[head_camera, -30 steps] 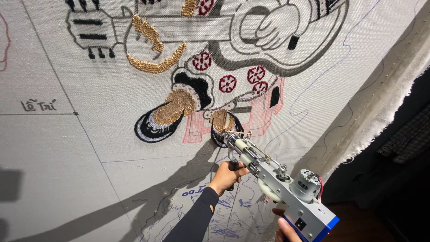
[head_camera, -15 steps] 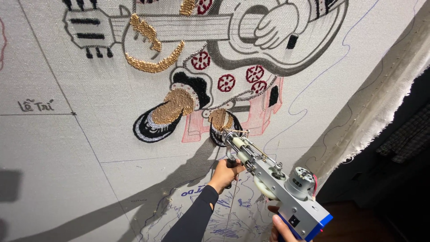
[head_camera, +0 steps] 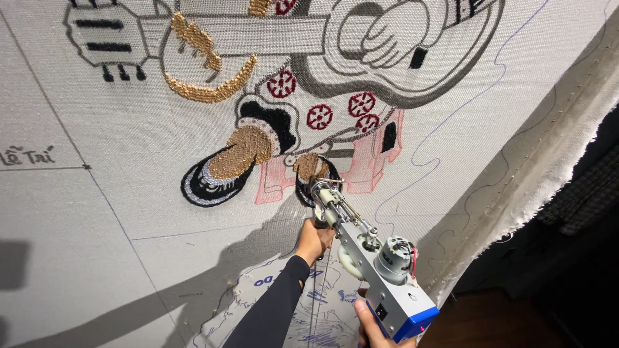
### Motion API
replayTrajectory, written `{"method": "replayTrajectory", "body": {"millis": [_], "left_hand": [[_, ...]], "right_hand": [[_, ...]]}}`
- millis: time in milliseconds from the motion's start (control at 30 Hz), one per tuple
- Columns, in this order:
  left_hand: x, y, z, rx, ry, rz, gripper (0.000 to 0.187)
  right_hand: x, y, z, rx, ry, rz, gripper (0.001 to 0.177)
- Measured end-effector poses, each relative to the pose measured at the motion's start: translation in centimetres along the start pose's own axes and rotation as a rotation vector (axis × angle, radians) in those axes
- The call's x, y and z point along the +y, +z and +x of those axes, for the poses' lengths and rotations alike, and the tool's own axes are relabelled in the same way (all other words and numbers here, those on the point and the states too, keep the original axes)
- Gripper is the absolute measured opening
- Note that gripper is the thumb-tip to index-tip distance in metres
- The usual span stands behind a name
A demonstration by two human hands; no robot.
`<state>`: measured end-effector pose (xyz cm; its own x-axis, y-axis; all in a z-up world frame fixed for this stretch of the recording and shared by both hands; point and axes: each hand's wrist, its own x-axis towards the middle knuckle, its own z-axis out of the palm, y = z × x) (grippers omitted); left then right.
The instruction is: The person uses a tufting gun to create a pattern on a rug canvas held in a vertical frame.
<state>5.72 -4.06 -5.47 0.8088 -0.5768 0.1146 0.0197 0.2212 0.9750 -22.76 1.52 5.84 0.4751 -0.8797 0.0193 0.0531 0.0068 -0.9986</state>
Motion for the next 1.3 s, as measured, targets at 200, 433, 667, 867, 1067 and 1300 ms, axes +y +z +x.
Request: {"method": "replayTrajectory", "body": {"millis": [200, 433, 667, 867, 1067, 1300], "left_hand": [[0.7, -0.9, 0.1, -0.07, 0.125, -0.024, 0.013], [1.1, -1.3, 0.2, 0.008, 0.06, 0.116, 0.033], [6.5, -1.3, -1.7, -0.056, 0.005, 0.248, 0.035], [4.6, -1.1, 0.2, -0.005, -0.003, 0.106, 0.02], [3.2, -1.0, 1.3, -0.047, 0.023, 0.104, 0.028], [4.1, -1.2, 1.1, -0.059, 0.046, 0.078, 0.034]], "right_hand": [[1.9, 0.5, 0.2, 0.005, -0.023, -0.045, 0.058], [0.7, 1.8, -0.2, 0.087, 0.01, -0.033, 0.056], [2.4, 0.9, 1.2, 0.018, 0.015, -0.01, 0.043], [0.7, 1.4, 0.9, 0.044, 0.041, -0.012, 0.04], [0.0, 1.4, 0.9, 0.018, -0.026, -0.027, 0.041], [-0.8, 1.3, 0.9, 0.02, -0.018, -0.069, 0.033]]}}
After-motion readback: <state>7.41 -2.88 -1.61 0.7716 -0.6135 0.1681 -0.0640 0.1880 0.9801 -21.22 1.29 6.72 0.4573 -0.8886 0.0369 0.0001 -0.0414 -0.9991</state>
